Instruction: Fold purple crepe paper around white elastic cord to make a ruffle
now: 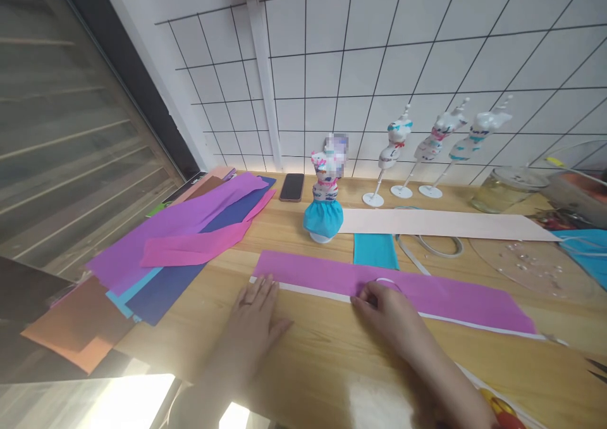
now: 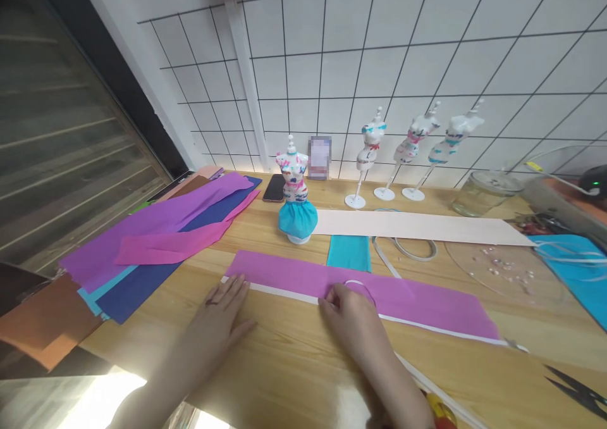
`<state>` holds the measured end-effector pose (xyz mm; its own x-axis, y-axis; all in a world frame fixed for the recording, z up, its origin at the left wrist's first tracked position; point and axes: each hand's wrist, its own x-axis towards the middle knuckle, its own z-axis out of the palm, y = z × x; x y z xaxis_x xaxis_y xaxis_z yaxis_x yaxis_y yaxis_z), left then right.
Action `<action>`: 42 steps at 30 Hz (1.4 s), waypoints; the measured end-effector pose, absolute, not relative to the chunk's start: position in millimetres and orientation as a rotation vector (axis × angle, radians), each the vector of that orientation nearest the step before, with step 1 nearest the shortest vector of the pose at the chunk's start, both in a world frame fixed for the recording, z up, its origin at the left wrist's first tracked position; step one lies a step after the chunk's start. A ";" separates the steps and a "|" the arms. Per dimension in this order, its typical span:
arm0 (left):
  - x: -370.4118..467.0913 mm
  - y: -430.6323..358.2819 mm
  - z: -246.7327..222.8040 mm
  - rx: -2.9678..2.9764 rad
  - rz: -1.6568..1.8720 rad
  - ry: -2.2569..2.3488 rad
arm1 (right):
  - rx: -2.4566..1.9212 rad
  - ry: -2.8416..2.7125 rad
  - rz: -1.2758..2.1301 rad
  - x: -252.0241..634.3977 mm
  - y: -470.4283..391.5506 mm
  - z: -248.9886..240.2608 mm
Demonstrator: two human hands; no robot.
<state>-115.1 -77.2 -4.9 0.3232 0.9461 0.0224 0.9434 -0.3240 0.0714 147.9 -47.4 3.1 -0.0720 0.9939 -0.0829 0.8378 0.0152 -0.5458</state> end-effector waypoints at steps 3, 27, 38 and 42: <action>-122.2 -79.2 -9.3 2.485 0.101 1.897 | -1.877 -1.957 0.687 147.5 -47.9 3.9; -23.8 -65.4 -16.8 2.729 0.302 1.208 | -1.836 -1.992 0.640 146.2 -49.4 4.4; -25.6 -65.7 -16.0 2.732 0.334 1.215 | -1.975 -2.130 0.610 153.5 -73.0 35.1; -25.6 -65.6 -14.9 2.719 0.311 1.212 | -1.976 -2.151 0.661 147.1 -94.8 48.5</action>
<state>-25.6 -65.6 -14.9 0.6526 0.7468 0.1281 0.7160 -0.6631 0.2182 147.1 -94.8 48.5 -0.1232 0.9751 -0.1841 0.9104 0.0372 -0.4122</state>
